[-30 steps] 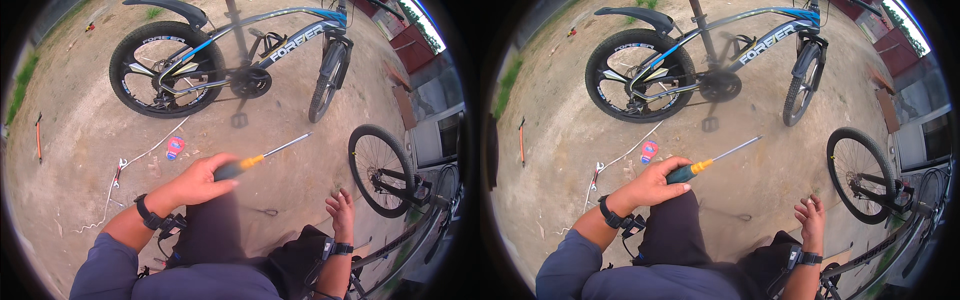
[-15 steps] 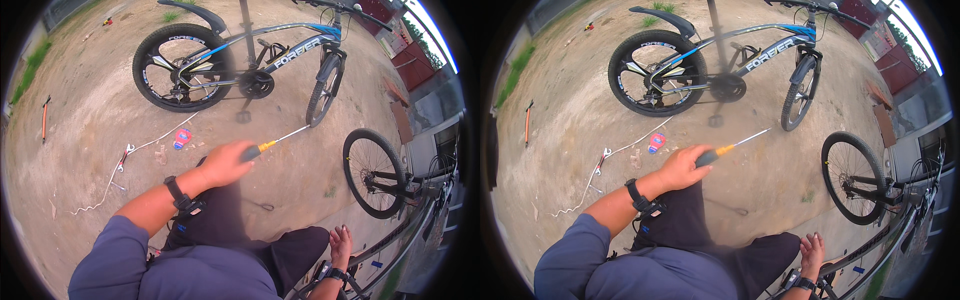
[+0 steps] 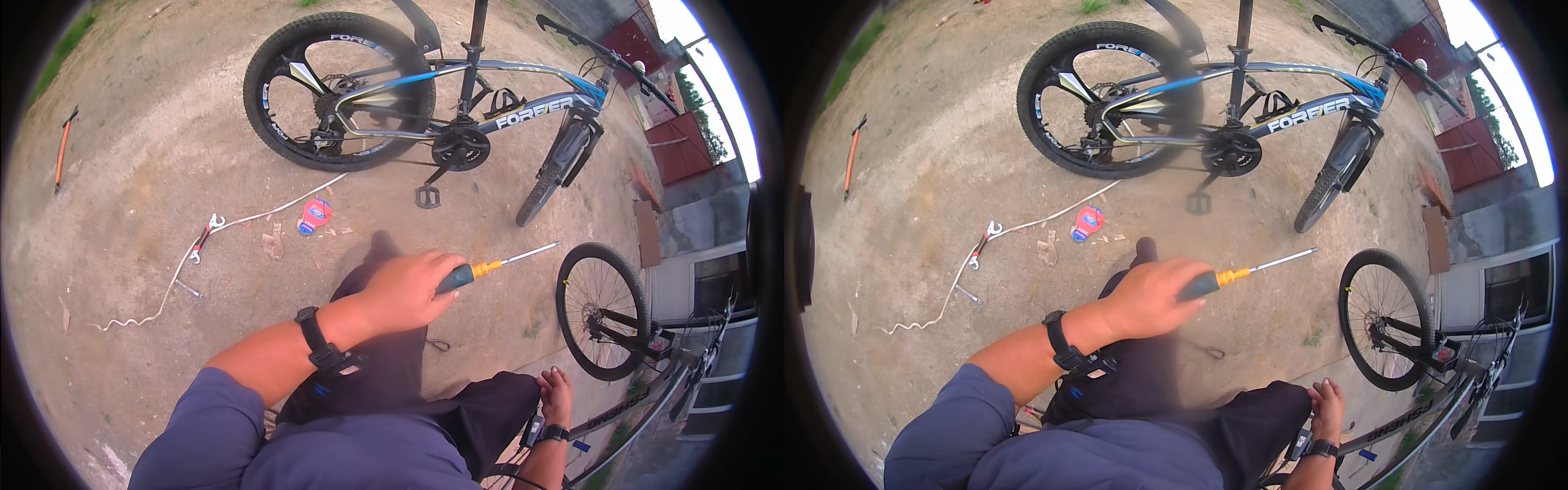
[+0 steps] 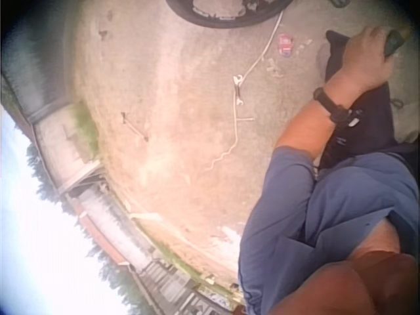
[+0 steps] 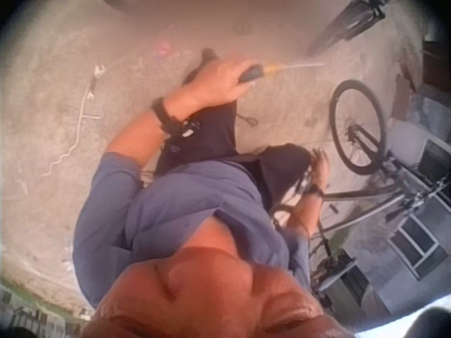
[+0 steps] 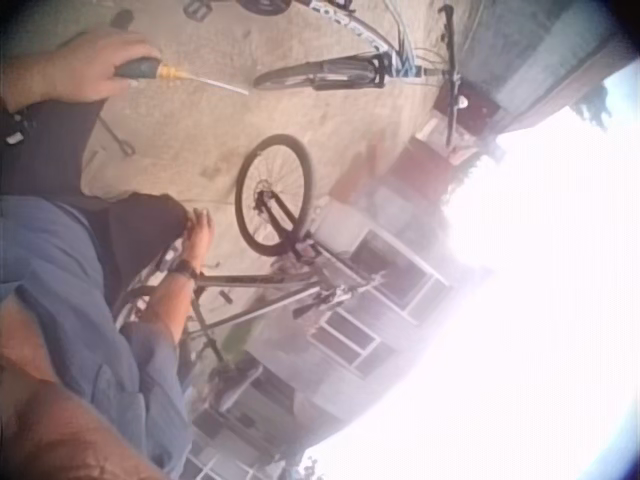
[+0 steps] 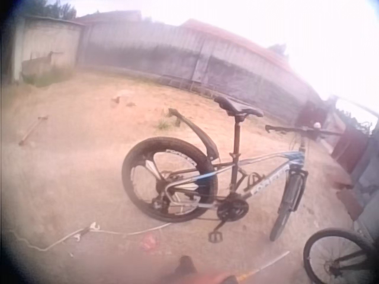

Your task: The person uses a screwdriver to adjust the front derailleur of a bicycle and then uses their hands to thread a cable through the frame.

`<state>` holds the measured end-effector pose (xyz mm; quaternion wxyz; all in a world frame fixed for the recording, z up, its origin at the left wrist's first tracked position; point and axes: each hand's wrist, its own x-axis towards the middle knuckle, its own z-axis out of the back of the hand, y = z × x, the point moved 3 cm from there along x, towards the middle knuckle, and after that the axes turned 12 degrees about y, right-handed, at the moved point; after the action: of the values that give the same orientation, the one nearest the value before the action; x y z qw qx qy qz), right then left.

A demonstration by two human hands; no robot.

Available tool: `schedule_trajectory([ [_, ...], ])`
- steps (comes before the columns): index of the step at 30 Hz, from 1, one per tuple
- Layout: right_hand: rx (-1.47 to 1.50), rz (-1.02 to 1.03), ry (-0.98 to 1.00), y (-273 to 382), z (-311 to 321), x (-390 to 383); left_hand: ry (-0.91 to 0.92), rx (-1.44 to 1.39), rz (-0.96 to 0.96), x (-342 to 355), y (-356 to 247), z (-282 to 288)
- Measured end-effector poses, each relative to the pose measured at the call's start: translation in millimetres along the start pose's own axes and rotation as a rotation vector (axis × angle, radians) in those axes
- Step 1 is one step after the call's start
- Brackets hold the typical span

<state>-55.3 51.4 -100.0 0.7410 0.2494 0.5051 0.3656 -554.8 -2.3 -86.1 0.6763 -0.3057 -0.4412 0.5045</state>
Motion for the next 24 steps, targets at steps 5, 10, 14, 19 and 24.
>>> schedule_trajectory([
  [5,-0.045,-0.016,-0.012,-1.6,0.6,7.4,0.007,-0.007,-0.006,-0.9,4.1,3.1],
  [10,-0.033,-0.013,-0.004,-5.4,5.4,12.2,0.009,0.010,-0.007,0.0,3.2,1.3],
  [14,-0.017,-0.021,-0.010,-6.8,5.2,11.8,0.017,0.040,-0.008,1.7,1.6,-0.7],
  [19,-0.006,-0.030,0.016,-12.1,15.0,14.8,0.021,0.053,-0.010,3.2,-0.6,-3.6],
  [24,0.009,-0.018,0.012,-7.9,8.1,7.2,0.054,0.084,0.010,4.4,-3.1,-3.9],
])
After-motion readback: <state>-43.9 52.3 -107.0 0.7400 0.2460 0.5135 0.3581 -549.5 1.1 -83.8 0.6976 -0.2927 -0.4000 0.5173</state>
